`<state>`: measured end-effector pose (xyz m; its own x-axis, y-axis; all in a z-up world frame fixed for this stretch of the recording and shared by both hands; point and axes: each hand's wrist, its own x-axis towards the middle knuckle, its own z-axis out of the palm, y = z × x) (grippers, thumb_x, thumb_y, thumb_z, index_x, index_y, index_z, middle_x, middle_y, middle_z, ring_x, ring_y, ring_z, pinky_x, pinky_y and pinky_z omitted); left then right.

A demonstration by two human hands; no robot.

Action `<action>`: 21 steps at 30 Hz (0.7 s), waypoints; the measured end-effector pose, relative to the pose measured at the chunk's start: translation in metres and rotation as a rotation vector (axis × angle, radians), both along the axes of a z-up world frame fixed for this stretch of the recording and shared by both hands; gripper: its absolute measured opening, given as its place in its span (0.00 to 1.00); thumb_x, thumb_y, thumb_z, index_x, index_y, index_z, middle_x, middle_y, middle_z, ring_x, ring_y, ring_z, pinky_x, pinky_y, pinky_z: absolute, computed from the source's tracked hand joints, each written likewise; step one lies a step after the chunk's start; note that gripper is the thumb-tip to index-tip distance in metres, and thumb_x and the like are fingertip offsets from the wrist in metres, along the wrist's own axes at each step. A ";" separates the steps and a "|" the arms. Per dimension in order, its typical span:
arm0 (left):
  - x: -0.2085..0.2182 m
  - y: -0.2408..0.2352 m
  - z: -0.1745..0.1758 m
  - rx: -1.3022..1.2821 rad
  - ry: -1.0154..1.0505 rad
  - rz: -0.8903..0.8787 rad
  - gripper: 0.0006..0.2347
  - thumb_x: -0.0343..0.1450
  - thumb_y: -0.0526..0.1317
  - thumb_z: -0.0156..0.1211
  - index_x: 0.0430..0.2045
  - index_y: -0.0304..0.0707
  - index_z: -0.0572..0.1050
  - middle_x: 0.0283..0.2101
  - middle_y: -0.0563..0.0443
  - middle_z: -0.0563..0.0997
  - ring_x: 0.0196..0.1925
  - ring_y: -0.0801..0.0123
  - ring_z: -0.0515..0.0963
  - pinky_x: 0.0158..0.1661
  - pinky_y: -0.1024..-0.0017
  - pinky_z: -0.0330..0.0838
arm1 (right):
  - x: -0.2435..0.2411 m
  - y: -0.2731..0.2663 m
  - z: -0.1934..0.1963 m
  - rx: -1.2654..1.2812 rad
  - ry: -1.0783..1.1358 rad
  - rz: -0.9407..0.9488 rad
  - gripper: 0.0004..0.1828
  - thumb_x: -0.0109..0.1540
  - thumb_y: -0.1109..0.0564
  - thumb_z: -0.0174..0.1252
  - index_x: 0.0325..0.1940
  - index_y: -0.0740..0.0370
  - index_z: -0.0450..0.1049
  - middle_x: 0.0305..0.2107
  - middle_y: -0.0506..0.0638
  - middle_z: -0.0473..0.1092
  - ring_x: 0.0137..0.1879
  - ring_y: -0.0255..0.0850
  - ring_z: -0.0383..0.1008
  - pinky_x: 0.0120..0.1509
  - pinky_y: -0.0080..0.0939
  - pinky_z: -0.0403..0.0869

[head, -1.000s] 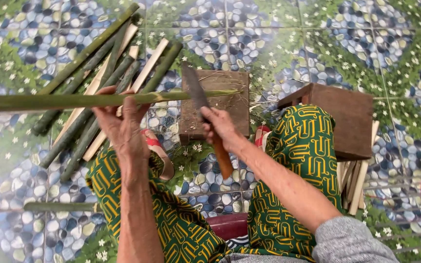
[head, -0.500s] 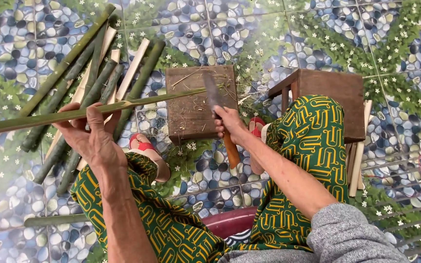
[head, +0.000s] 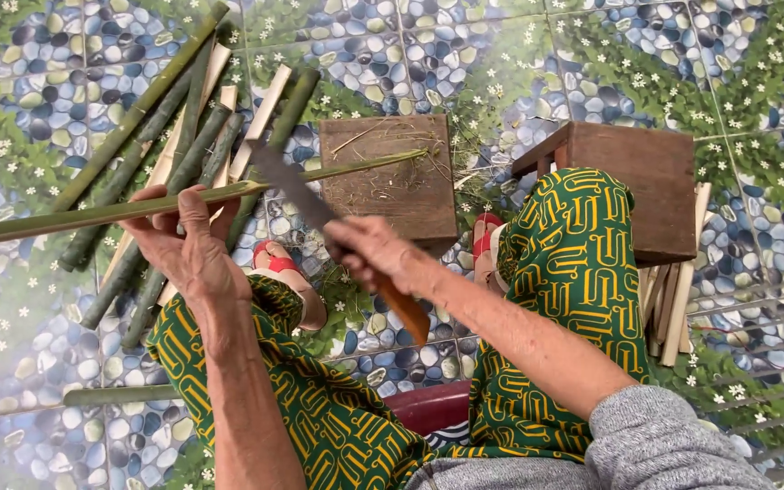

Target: The person sits cross-legged and uses a knife to shave the outer green layer off bamboo poles. They rotate the poles and scrape the surface repeatedly to remove the skin, leaving the pale inner wood exposed.

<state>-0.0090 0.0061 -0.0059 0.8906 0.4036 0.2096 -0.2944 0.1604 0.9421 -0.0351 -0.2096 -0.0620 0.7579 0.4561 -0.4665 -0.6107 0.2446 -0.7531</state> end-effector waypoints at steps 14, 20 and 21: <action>0.007 -0.003 0.009 -0.041 0.198 0.138 0.14 0.72 0.49 0.71 0.41 0.43 0.75 0.37 0.47 0.77 0.38 0.65 0.83 0.42 0.62 0.92 | 0.028 -0.045 -0.015 -0.316 0.098 -0.223 0.16 0.67 0.41 0.58 0.39 0.56 0.73 0.16 0.43 0.62 0.16 0.32 0.62 0.17 0.38 0.68; 0.004 -0.003 0.010 -0.035 0.188 0.081 0.13 0.72 0.46 0.71 0.42 0.40 0.76 0.38 0.48 0.76 0.40 0.63 0.84 0.42 0.65 0.92 | 0.052 -0.077 -0.046 -0.347 0.160 -0.321 0.11 0.68 0.46 0.52 0.40 0.54 0.70 0.17 0.40 0.63 0.17 0.29 0.63 0.19 0.35 0.68; 0.005 -0.002 0.014 -0.018 0.179 0.087 0.12 0.72 0.45 0.71 0.42 0.39 0.77 0.37 0.49 0.76 0.39 0.65 0.84 0.41 0.65 0.91 | 0.056 -0.070 -0.043 -0.320 0.159 -0.312 0.11 0.68 0.46 0.53 0.40 0.54 0.70 0.17 0.40 0.62 0.17 0.29 0.63 0.19 0.35 0.68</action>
<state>-0.0042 0.0038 0.0077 0.8746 0.4829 0.0431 -0.1360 0.1591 0.9778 0.0207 -0.2798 -0.1047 0.7435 0.0319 -0.6680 -0.6589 0.2056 -0.7235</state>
